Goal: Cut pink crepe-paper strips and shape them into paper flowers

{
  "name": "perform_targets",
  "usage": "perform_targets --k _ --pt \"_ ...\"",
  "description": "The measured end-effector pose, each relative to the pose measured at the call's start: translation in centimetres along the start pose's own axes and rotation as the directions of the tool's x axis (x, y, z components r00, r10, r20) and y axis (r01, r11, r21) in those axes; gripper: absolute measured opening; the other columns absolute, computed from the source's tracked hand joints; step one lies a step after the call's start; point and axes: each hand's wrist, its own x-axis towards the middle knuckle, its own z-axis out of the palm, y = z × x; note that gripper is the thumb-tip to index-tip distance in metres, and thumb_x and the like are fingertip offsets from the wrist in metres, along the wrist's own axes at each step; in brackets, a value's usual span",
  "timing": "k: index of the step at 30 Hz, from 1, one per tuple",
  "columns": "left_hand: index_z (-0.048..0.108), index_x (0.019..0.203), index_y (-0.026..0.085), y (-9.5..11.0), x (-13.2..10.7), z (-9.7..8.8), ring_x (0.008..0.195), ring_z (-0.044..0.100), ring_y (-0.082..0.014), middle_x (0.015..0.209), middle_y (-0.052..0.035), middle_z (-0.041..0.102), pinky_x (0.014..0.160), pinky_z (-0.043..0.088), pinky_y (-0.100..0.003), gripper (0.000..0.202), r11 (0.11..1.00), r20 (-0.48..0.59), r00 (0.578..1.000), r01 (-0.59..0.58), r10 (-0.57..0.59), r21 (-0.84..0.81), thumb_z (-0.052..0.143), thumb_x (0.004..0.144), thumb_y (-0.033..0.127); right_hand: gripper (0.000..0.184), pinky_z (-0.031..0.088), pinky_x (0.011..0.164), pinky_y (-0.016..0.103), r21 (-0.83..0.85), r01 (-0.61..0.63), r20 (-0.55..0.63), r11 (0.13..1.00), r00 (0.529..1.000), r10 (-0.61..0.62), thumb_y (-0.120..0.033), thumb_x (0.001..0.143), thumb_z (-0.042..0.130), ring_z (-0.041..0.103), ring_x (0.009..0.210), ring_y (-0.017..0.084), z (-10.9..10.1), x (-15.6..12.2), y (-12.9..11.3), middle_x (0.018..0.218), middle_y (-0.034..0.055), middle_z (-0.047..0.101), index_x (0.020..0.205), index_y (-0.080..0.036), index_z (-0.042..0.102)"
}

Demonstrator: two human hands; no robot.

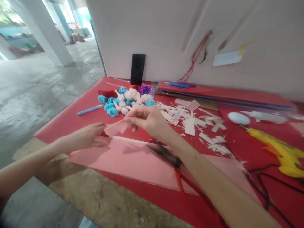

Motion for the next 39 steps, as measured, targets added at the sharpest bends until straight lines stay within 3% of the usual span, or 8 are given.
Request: perform_targets --k 3,6,9,15,23,27,32,39 --pt "0.056 0.097 0.017 1.3 1.3 0.1 0.09 0.054 -0.0198 0.099 -0.0056 0.058 0.075 0.041 -0.028 0.032 0.999 0.041 0.999 0.016 -0.014 -0.046 0.052 0.076 0.04 0.022 0.045 0.051 0.024 0.077 -0.076 0.023 0.994 0.997 0.075 -0.039 0.073 0.056 0.053 0.046 0.008 1.0 1.1 1.4 0.057 -0.0027 0.058 0.069 -0.017 0.055" --pt "0.058 0.09 0.017 1.6 2.2 -0.1 0.079 0.055 -0.0181 0.088 -0.0032 0.06 0.065 0.039 -0.026 0.028 0.996 0.109 0.992 0.075 -0.07 -0.04 0.055 0.072 0.038 0.02 0.045 0.049 0.026 -0.011 -0.129 0.142 0.992 0.981 0.129 -0.033 0.07 0.059 0.054 0.045 0.01 1.4 1.7 3.0 0.052 -0.0006 0.057 0.066 -0.014 0.057" --pt "0.06 0.085 0.016 1.4 2.5 -0.1 0.077 0.055 -0.0167 0.09 -0.0033 0.059 0.063 0.037 -0.024 0.026 0.999 0.136 0.99 0.027 -0.022 -0.031 0.059 0.068 0.036 0.014 0.043 0.051 0.026 -0.114 -0.115 0.168 0.987 0.977 0.134 -0.027 0.073 0.056 0.053 0.046 0.01 1.4 2.1 3.7 0.052 -0.0006 0.057 0.066 -0.014 0.059" --pt "0.061 0.078 0.018 2.0 1.1 1.4 0.067 0.056 -0.0159 0.074 -0.0015 0.064 0.058 0.034 -0.025 0.015 0.997 -0.045 0.997 0.062 -0.06 0.051 0.047 0.076 0.025 0.009 0.037 0.057 0.026 -0.282 -0.043 0.128 0.958 0.988 0.083 -0.018 0.072 0.057 0.049 0.051 0.009 1.1 3.1 4.2 0.055 -0.0012 0.056 0.064 -0.015 0.06" --pt "0.054 0.069 0.017 4.3 -1.0 1.9 0.06 0.053 -0.0144 0.065 -0.0006 0.059 0.063 0.037 -0.028 0.017 0.934 -0.177 0.965 -0.128 0.195 0.333 0.044 0.082 0.013 0.014 0.039 0.057 0.024 -0.246 -0.029 0.24 0.969 0.967 0.09 -0.025 0.076 0.053 0.051 0.053 0.009 1.1 2.4 4.1 0.057 -0.0016 0.057 0.071 -0.015 0.061" --pt "0.056 0.069 0.016 4.8 -1.2 0.7 0.057 0.052 -0.0137 0.064 -0.0009 0.059 0.055 0.032 -0.025 0.018 0.947 -0.153 0.981 -0.065 0.118 0.314 0.043 0.079 0.009 0.016 0.043 0.059 0.024 -0.207 -0.035 0.332 0.978 0.937 0.104 -0.028 0.075 0.054 0.055 0.059 0.011 1.3 2.1 3.7 0.061 -0.0001 0.06 0.072 -0.015 0.062" --pt "0.059 0.072 0.018 3.8 0.2 -0.2 0.06 0.053 -0.0142 0.068 -0.0014 0.063 0.051 0.026 -0.024 0.022 0.975 -0.147 0.989 0.039 -0.007 0.217 0.04 0.082 0.023 0.013 0.044 0.065 0.023 -0.22 -0.023 0.42 0.975 0.9 0.116 -0.024 0.073 0.055 0.058 0.07 0.012 1.2 2.4 3.4 0.074 0.0018 0.065 0.072 -0.015 0.064" --pt "0.063 0.085 0.021 1.8 2.9 -0.5 0.073 0.058 -0.0162 0.085 -0.0013 0.067 0.058 0.036 -0.023 0.025 0.991 0.029 0.991 0.131 -0.131 -0.018 0.043 0.079 0.035 0.017 0.042 0.058 0.021 -0.3 0.01 0.46 0.954 0.877 0.136 -0.025 0.075 0.051 0.056 0.061 0.011 1.2 2.8 4.1 0.066 0.0012 0.062 0.071 -0.014 0.063"
